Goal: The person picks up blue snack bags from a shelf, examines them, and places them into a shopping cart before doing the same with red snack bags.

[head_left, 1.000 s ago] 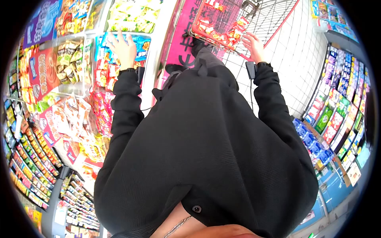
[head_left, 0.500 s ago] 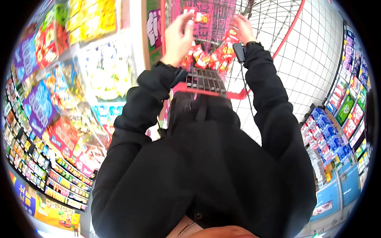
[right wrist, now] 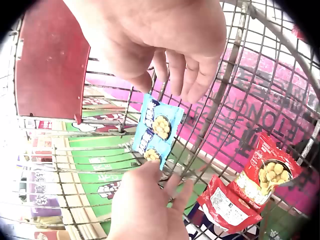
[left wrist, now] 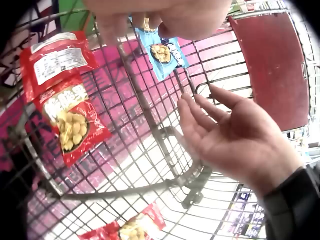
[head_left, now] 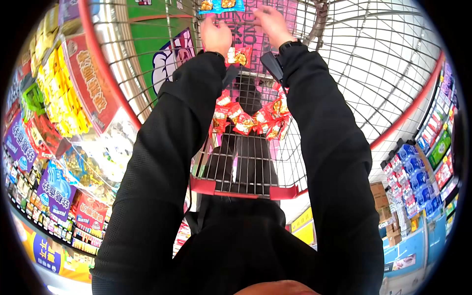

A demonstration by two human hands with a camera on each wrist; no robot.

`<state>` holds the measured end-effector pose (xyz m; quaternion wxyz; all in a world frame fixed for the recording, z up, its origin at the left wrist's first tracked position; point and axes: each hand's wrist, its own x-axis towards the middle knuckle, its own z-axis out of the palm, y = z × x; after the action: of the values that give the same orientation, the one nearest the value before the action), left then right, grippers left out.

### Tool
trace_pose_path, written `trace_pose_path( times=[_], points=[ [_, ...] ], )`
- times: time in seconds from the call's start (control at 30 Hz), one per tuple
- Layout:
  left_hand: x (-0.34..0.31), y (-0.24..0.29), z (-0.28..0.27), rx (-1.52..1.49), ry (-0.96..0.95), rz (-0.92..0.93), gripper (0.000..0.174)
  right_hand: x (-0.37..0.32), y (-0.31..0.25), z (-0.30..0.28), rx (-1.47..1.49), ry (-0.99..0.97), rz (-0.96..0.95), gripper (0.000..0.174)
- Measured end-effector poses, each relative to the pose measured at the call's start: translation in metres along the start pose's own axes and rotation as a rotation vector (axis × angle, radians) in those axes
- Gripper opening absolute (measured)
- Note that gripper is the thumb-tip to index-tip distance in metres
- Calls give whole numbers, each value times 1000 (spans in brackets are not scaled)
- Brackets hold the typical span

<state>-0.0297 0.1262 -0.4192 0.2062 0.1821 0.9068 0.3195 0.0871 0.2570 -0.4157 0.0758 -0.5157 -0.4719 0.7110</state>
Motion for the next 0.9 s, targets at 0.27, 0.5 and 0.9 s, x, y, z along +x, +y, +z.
trace_pose_path(
  times=[0.27,0.5,0.9],
  points=[
    [62,-31,25,169,102,251,49,50,4,22,-328,146,-227,40],
    [75,-15,30,221,72,192,40,97,20,42,-529,182,-412,41],
    [31,-1,8,-12,-301,91,43,56,25,7,-287,-90,-276,39]
  ],
)
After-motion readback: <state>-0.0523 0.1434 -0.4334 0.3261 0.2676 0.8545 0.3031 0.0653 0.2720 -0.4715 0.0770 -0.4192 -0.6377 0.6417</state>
